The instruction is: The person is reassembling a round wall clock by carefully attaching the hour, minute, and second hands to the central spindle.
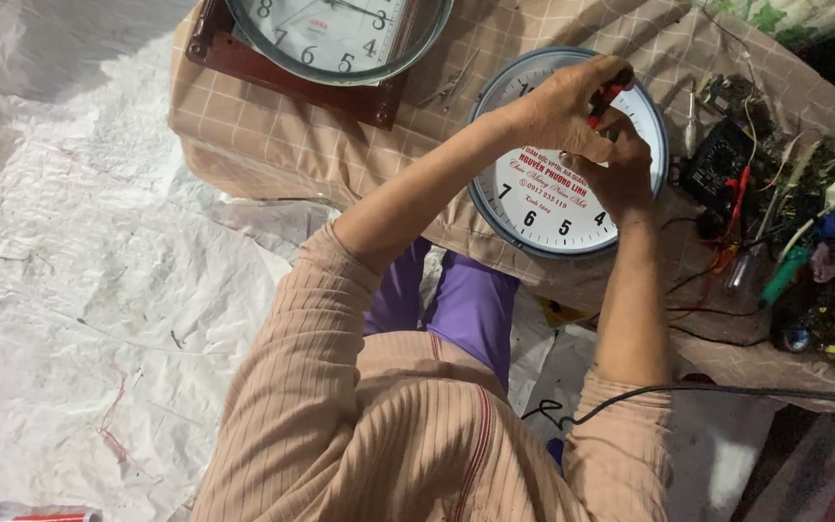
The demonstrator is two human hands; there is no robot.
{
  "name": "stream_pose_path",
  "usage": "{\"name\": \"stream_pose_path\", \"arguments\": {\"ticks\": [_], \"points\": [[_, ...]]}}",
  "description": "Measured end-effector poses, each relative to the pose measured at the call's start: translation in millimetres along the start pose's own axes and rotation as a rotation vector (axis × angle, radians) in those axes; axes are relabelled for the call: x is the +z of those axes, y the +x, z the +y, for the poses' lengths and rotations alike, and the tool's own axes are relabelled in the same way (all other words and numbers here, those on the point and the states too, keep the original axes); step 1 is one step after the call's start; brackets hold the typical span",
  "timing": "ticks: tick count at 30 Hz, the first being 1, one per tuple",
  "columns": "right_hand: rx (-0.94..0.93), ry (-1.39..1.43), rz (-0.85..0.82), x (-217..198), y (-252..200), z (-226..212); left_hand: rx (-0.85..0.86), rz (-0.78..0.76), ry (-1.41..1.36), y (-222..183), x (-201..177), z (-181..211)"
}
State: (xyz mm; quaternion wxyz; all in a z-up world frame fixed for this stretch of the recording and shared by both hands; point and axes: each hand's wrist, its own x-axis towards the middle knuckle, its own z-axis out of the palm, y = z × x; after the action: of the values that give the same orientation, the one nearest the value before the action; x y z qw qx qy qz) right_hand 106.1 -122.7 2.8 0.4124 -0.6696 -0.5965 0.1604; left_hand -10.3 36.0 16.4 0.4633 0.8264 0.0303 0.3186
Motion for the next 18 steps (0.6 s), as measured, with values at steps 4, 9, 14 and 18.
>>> {"name": "stream_pose_path", "arguments": {"ticks": [4,9,14,18], "points": [[0.010,0.013,0.043,6.0,-1.0,-8.9,0.023,-0.004,0.017,4.2,-3.4,9.9],[0.013,0.018,0.114,11.5,-4.6,-9.7,0.075,-0.044,0.001,6.5,-2.0,5.5],[0.065,0.043,0.159,16.1,-7.3,-27.8,0.130,-0.106,-0.028,12.3,-5.7,9.4],[0.122,0.163,0.192,21.2,-9.7,-25.4,0.023,-0.204,0.007,15.9,-7.8,16.3]]}}
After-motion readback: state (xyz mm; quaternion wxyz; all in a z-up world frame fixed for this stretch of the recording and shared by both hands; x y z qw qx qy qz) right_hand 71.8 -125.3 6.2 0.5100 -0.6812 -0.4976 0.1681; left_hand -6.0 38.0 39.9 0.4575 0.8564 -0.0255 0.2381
